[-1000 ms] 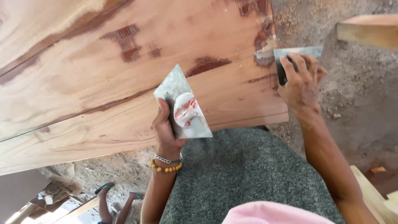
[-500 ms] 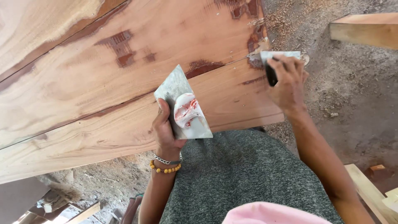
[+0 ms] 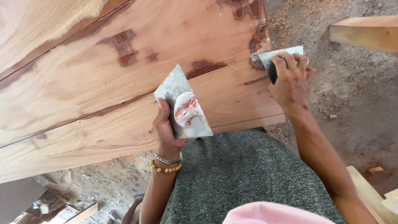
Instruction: Applying and smoothing wood filler into the seams and gaps of a wooden surface using putty knives.
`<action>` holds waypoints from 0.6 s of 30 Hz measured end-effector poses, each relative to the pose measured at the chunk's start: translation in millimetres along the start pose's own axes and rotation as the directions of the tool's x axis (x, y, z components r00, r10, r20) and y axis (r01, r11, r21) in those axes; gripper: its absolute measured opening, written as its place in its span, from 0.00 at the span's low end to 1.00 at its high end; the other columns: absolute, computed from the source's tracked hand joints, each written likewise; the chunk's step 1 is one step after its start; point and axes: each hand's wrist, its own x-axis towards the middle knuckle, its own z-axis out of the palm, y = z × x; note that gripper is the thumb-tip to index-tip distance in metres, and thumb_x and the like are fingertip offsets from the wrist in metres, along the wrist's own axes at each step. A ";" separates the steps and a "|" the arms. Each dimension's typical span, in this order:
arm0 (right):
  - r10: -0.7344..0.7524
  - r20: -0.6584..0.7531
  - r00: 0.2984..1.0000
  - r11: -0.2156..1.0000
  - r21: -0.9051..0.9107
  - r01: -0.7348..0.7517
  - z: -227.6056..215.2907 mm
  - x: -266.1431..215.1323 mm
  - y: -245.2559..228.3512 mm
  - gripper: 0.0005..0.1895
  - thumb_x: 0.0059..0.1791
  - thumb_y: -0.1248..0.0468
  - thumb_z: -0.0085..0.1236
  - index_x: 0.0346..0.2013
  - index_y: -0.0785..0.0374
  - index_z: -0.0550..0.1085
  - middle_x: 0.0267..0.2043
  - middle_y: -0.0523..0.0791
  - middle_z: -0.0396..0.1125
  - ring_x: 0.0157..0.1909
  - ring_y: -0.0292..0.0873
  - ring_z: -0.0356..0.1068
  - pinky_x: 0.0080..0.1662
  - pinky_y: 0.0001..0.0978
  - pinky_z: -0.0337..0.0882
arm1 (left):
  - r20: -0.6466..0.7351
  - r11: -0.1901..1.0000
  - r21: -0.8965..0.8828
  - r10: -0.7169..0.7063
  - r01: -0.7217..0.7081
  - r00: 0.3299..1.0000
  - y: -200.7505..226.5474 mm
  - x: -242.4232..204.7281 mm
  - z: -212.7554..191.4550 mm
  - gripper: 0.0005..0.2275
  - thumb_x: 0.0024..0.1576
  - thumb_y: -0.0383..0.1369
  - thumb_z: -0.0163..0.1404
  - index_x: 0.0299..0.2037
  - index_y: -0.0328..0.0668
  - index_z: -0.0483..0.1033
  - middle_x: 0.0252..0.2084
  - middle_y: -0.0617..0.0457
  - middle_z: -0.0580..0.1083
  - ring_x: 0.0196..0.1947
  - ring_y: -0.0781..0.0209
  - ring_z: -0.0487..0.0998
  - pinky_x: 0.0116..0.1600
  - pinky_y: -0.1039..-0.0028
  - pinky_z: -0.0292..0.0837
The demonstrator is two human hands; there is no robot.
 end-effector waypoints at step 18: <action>-0.494 -0.109 0.863 0.794 0.349 0.498 -121.9 -7.5 -94.7 0.26 0.47 0.68 0.65 0.59 0.59 0.70 0.67 0.48 0.61 0.70 0.52 0.56 0.68 0.53 0.61 | 0.257 0.690 0.666 0.147 -0.285 0.955 -54.9 22.7 -14.0 0.22 0.73 0.49 0.43 0.49 0.29 0.69 0.42 0.53 0.72 0.41 0.65 0.71 0.45 0.73 0.71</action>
